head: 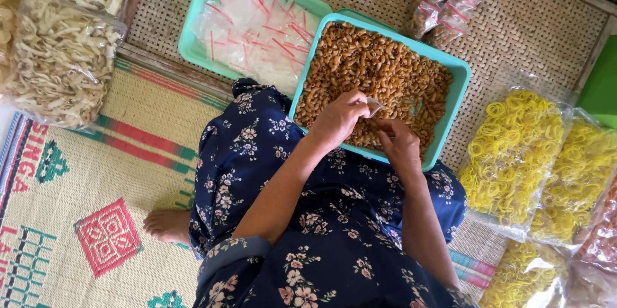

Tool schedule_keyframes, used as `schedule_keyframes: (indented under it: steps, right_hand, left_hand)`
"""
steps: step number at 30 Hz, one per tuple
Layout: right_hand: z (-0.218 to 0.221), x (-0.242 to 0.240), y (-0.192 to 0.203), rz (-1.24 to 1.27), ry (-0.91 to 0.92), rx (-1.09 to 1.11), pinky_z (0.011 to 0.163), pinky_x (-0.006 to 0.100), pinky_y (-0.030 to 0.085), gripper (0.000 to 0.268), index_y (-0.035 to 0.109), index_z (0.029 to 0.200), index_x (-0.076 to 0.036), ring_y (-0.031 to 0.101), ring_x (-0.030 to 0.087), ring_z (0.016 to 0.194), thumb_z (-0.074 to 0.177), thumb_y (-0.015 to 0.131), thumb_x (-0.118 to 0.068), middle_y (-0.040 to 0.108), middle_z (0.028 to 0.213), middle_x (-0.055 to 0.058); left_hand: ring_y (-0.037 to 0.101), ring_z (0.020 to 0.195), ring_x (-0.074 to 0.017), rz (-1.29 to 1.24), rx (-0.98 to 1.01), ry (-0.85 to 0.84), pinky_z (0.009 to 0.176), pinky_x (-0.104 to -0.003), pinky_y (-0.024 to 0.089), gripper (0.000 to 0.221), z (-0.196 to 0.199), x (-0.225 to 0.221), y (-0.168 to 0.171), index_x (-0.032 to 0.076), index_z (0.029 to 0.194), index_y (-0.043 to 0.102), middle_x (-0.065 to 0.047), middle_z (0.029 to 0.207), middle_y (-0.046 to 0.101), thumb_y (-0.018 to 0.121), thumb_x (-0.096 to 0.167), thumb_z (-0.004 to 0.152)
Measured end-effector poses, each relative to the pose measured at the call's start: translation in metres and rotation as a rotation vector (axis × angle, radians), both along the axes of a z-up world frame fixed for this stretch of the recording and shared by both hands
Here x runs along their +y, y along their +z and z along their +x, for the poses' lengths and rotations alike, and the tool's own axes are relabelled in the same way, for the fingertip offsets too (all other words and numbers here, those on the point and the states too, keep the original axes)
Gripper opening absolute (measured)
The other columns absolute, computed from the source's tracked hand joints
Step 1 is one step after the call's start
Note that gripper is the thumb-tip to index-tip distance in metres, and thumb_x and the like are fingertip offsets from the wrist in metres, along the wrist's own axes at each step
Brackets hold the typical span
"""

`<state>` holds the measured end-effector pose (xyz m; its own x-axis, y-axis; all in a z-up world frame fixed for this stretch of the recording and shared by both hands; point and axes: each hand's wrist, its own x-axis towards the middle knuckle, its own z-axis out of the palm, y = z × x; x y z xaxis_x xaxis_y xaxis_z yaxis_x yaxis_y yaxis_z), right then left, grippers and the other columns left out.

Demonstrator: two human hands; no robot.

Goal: The person sits on a mat and repeatedly scoops small brown snack pieces from a large tray into small plastic bags. The person seals each bag and places it aside, continuing the process with a steady rhythm.

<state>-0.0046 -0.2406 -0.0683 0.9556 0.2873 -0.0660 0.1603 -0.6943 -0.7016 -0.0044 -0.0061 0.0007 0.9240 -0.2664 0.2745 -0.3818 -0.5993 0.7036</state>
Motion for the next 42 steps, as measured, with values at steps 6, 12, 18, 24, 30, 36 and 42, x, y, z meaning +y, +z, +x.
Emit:
schedule_keyframes:
  steps: [6,12,18,24,30,36,42]
  right_hand:
    - [0.000,-0.003,0.010,-0.042,-0.066,-0.070,0.074,0.033,0.062,0.021,0.077,0.107,-0.022,0.075,0.018,0.086,0.087,0.083,-0.018,0.076,0.094,-0.002]
    - [0.016,0.043,0.103,0.143,0.023,-0.146,0.071,0.031,0.062,0.022,0.076,0.112,-0.008,0.076,0.027,0.086,0.091,0.081,-0.003,0.074,0.100,0.010]
    - [0.033,0.022,0.090,0.124,0.031,-0.137,0.074,0.040,0.063,0.033,0.071,0.125,-0.002,0.075,0.032,0.087,0.093,0.080,-0.001,0.071,0.107,0.018]
    - [0.041,-0.042,0.023,-0.209,-0.052,0.065,0.080,0.048,0.061,0.062,0.059,0.144,-0.001,0.074,0.035,0.088,0.086,0.081,-0.008,0.063,0.116,0.021]
    - [0.041,-0.030,0.001,-0.147,-0.020,0.070,0.079,0.047,0.062,0.065,0.057,0.146,-0.003,0.073,0.036,0.084,0.085,0.082,-0.006,0.058,0.113,0.021]
    - [0.047,-0.018,-0.037,-0.068,0.042,-0.151,0.068,0.037,0.062,0.052,0.071,0.127,-0.011,0.075,0.030,0.080,0.078,0.087,-0.008,0.063,0.099,0.010]
    - [0.032,-0.010,-0.027,-0.132,0.020,-0.121,0.075,0.038,0.060,0.028,0.078,0.110,-0.025,0.074,0.025,0.083,0.083,0.083,-0.018,0.070,0.089,0.000]
  left_hand:
    - [0.068,0.090,-0.0205,0.030,0.048,-0.012,0.078,-0.025,0.059,0.020,-0.004,-0.005,-0.013,0.009,0.089,0.065,-0.006,0.100,0.057,0.063,-0.010,0.089]
    - [0.069,0.092,-0.0256,0.032,0.001,-0.004,0.079,-0.032,0.061,0.022,-0.007,-0.005,0.001,0.008,0.090,0.064,-0.006,0.101,0.055,0.070,-0.012,0.084]
    - [0.070,0.091,-0.0232,-0.003,0.045,-0.001,0.079,-0.029,0.060,0.021,-0.007,0.001,0.009,0.007,0.090,0.065,-0.007,0.100,0.056,0.067,-0.014,0.085]
    - [0.067,0.088,-0.0177,-0.011,0.038,0.007,0.079,-0.025,0.058,0.021,-0.002,-0.003,-0.028,0.010,0.087,0.064,-0.005,0.099,0.054,0.064,-0.010,0.088]
    - [0.068,0.088,-0.0228,-0.036,-0.018,0.015,0.077,-0.030,0.060,0.021,-0.003,-0.001,-0.024,0.008,0.087,0.062,-0.006,0.098,0.053,0.067,-0.012,0.086]
    - [0.068,0.089,-0.0246,-0.031,-0.030,0.029,0.077,-0.031,0.061,0.020,-0.002,-0.006,-0.033,0.009,0.086,0.061,-0.006,0.098,0.054,0.066,-0.011,0.086]
    - [0.068,0.089,-0.0220,-0.036,-0.008,0.024,0.077,-0.028,0.059,0.021,-0.005,-0.009,-0.033,0.010,0.084,0.060,-0.005,0.098,0.054,0.065,-0.010,0.088]
